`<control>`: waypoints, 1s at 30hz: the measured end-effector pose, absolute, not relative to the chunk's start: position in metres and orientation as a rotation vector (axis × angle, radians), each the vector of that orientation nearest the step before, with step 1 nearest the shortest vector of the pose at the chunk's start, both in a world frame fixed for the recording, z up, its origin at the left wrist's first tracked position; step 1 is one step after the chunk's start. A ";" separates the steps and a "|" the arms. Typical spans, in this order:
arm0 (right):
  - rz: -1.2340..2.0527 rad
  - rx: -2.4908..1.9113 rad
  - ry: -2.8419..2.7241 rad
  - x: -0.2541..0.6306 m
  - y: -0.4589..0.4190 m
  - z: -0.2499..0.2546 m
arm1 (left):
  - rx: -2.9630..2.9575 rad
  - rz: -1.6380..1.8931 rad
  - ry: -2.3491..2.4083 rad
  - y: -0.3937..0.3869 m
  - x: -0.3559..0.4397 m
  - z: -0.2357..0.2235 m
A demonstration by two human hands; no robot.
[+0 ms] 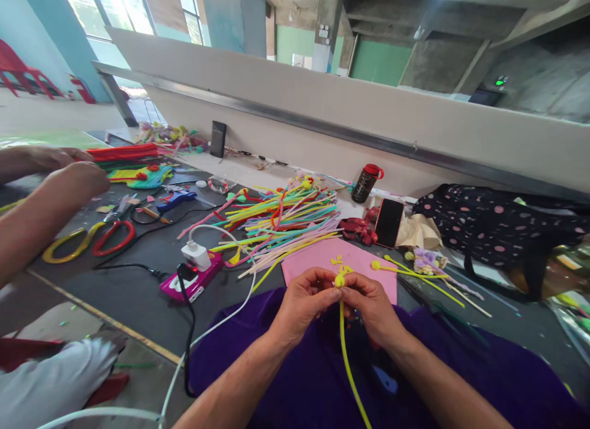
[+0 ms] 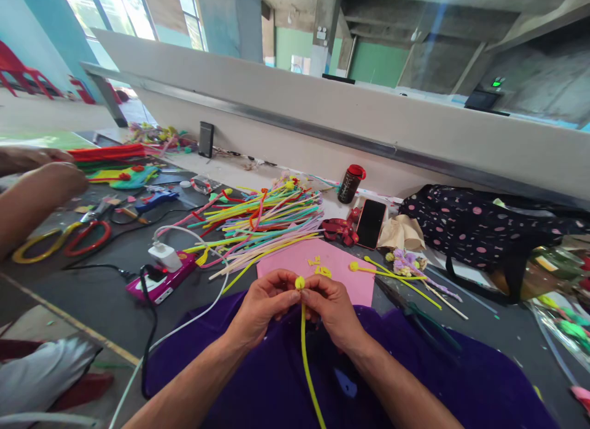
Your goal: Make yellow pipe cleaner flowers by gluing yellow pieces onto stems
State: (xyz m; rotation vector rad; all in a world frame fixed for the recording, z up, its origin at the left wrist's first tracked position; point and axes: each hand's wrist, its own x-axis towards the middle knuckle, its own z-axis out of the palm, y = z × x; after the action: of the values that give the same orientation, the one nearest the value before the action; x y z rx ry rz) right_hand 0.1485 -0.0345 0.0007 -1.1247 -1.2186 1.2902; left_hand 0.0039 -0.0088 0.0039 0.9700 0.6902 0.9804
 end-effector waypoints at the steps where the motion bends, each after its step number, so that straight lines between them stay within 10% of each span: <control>1: 1.311 -1.129 -1.206 0.148 -0.034 0.001 | 0.969 0.984 0.693 -0.009 0.004 0.004; 30: 1.703 -0.884 -0.875 0.149 -0.028 -0.003 | 0.922 0.949 0.730 -0.006 0.004 -0.001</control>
State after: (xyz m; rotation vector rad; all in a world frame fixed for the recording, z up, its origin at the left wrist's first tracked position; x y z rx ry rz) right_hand 0.1494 -0.0277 -0.0032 -0.8844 -0.8750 1.7030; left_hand 0.0044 -0.0057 -0.0010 0.9222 0.7304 0.9492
